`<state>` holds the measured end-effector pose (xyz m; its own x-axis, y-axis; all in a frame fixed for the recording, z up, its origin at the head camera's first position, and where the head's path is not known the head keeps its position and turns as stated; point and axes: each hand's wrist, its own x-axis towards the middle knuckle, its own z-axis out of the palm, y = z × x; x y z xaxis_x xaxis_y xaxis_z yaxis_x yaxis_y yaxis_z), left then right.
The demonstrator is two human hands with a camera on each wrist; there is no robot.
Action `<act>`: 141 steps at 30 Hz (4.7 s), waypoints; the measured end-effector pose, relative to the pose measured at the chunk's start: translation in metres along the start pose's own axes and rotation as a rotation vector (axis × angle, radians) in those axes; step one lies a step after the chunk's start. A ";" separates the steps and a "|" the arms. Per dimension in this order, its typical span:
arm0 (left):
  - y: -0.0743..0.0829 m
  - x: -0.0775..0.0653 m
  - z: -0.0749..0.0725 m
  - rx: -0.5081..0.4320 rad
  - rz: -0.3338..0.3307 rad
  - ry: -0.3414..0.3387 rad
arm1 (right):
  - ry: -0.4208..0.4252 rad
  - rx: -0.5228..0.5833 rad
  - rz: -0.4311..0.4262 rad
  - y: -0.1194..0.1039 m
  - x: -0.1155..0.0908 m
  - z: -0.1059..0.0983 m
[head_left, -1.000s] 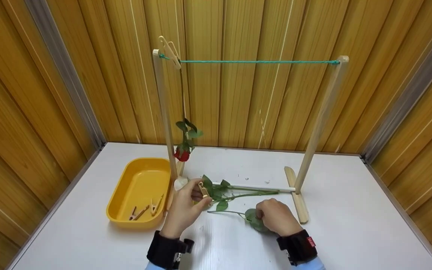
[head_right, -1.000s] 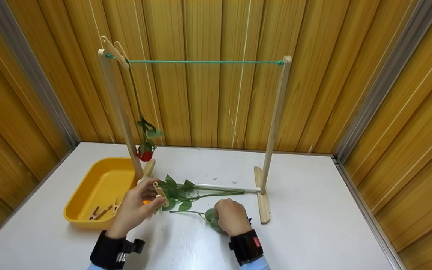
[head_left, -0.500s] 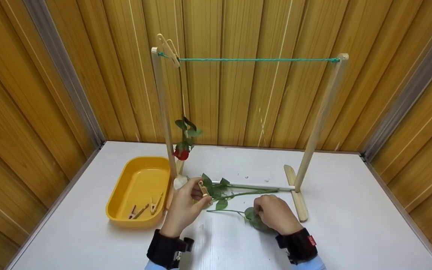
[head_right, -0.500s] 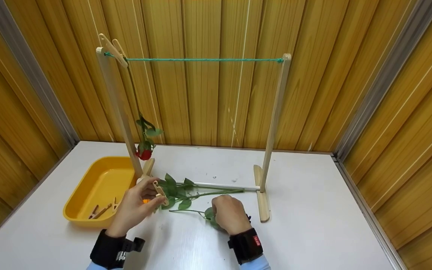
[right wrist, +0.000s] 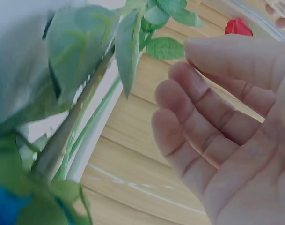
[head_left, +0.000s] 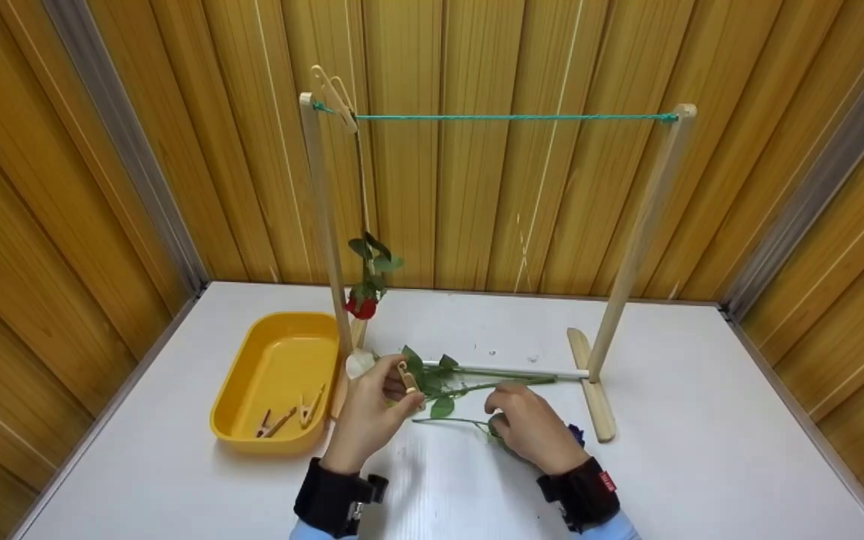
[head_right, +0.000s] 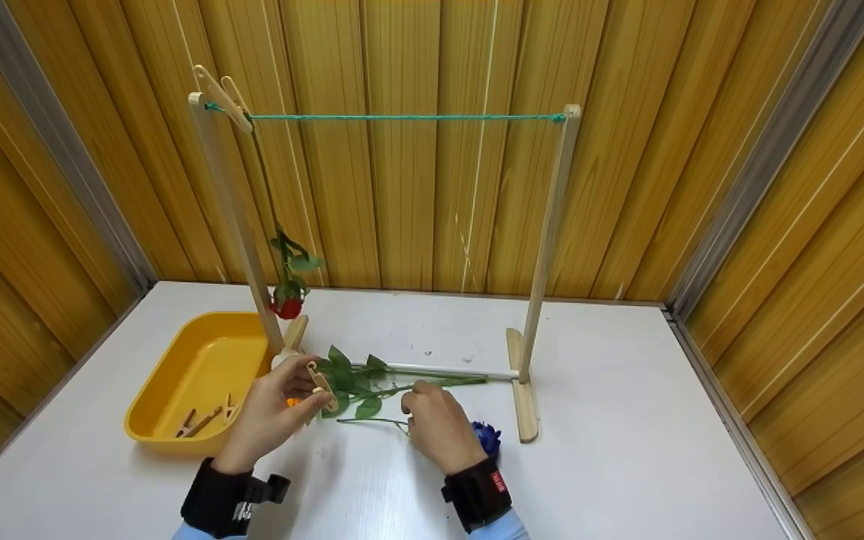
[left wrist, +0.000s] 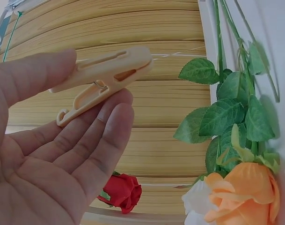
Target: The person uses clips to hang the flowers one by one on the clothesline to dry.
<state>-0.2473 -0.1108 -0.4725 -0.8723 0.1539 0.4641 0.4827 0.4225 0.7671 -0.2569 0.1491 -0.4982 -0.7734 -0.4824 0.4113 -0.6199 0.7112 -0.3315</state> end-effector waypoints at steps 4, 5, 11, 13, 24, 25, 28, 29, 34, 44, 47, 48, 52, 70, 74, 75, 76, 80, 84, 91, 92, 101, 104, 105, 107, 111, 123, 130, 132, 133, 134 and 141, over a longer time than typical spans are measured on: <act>0.000 0.000 0.001 -0.004 -0.001 -0.006 | -0.011 0.006 -0.042 -0.002 0.001 0.008; 0.000 0.000 0.001 -0.006 0.000 -0.008 | -0.021 0.004 -0.051 -0.003 0.001 0.009; -0.001 0.000 0.003 -0.022 0.000 -0.015 | -0.102 -0.009 -0.078 -0.004 0.000 0.016; -0.001 0.001 0.004 -0.021 -0.002 -0.015 | -0.138 -0.016 -0.064 -0.005 0.000 0.017; -0.002 -0.001 0.004 -0.009 -0.014 -0.021 | -0.213 -0.015 -0.021 -0.006 0.000 0.021; -0.003 -0.001 0.004 -0.005 -0.015 -0.022 | -0.207 -0.013 -0.029 -0.006 0.000 0.020; -0.003 -0.002 0.003 0.002 -0.018 -0.024 | -0.187 0.013 -0.054 -0.005 0.002 0.019; -0.003 -0.002 0.003 0.004 -0.019 -0.023 | -0.179 0.028 -0.059 -0.005 0.002 0.018; -0.003 -0.002 0.004 -0.002 -0.032 -0.024 | -0.116 0.102 -0.042 -0.003 0.004 0.016; -0.001 0.002 0.004 -0.035 -0.034 -0.036 | 0.035 0.313 -0.014 -0.002 0.006 0.007; 0.002 0.006 0.001 -0.018 -0.016 -0.033 | 0.074 0.356 -0.025 -0.003 0.010 0.002; 0.003 0.009 0.000 -0.006 -0.006 -0.030 | 0.086 0.365 -0.030 -0.003 0.011 0.001; 0.012 0.020 -0.007 0.042 0.047 -0.024 | 0.133 0.388 -0.043 -0.003 0.020 -0.008; 0.057 0.083 -0.036 0.082 0.126 -0.129 | 0.160 0.504 0.067 -0.007 0.066 -0.036; 0.065 0.097 -0.041 0.110 0.130 -0.133 | 0.160 0.518 0.046 -0.009 0.077 -0.043; 0.067 0.101 -0.043 0.116 0.130 -0.134 | 0.157 0.529 0.044 -0.010 0.080 -0.045; 0.069 0.104 -0.045 0.121 0.128 -0.137 | 0.152 0.539 0.047 -0.011 0.082 -0.046; 0.078 0.118 -0.051 0.132 0.131 -0.144 | 0.136 0.562 0.068 -0.012 0.093 -0.051; 0.088 0.130 -0.057 0.138 0.147 -0.149 | 0.143 0.548 0.059 -0.013 0.103 -0.056; 0.104 0.147 -0.064 0.159 0.189 -0.138 | 0.154 0.492 0.040 -0.016 0.120 -0.068; 0.106 0.150 -0.065 0.160 0.190 -0.136 | 0.155 0.487 0.040 -0.017 0.122 -0.069; 0.127 0.171 -0.082 0.154 0.172 -0.086 | 0.163 0.522 0.047 -0.024 0.145 -0.085; 0.135 0.177 -0.090 0.163 0.170 -0.061 | 0.167 0.544 0.043 -0.026 0.154 -0.090; 0.137 0.179 -0.093 0.165 0.171 -0.051 | 0.166 0.552 0.044 -0.027 0.157 -0.091; 0.142 0.185 -0.098 0.169 0.170 -0.033 | 0.165 0.560 0.048 -0.029 0.162 -0.095; 0.153 0.196 -0.104 0.164 0.169 0.006 | 0.165 0.563 0.074 -0.032 0.171 -0.103; 0.177 0.229 -0.113 0.204 0.157 0.169 | 0.184 0.534 0.137 -0.044 0.195 -0.118; 0.186 0.246 -0.117 0.259 0.116 0.217 | 0.214 0.519 0.137 -0.049 0.208 -0.117; 0.189 0.250 -0.117 0.272 0.116 0.227 | 0.228 0.511 0.134 -0.051 0.212 -0.117; 0.190 0.251 -0.117 0.279 0.120 0.233 | 0.233 0.508 0.135 -0.052 0.214 -0.118; 0.191 0.252 -0.118 0.285 0.125 0.241 | 0.238 0.504 0.136 -0.053 0.215 -0.118; 0.199 0.257 -0.118 0.259 0.139 0.260 | 0.268 0.483 0.147 -0.054 0.225 -0.121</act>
<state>-0.3659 -0.0927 -0.1483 -0.7351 0.0077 0.6779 0.5301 0.6299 0.5677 -0.3816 0.0639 -0.2848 -0.8345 -0.2042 0.5118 -0.5472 0.4160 -0.7263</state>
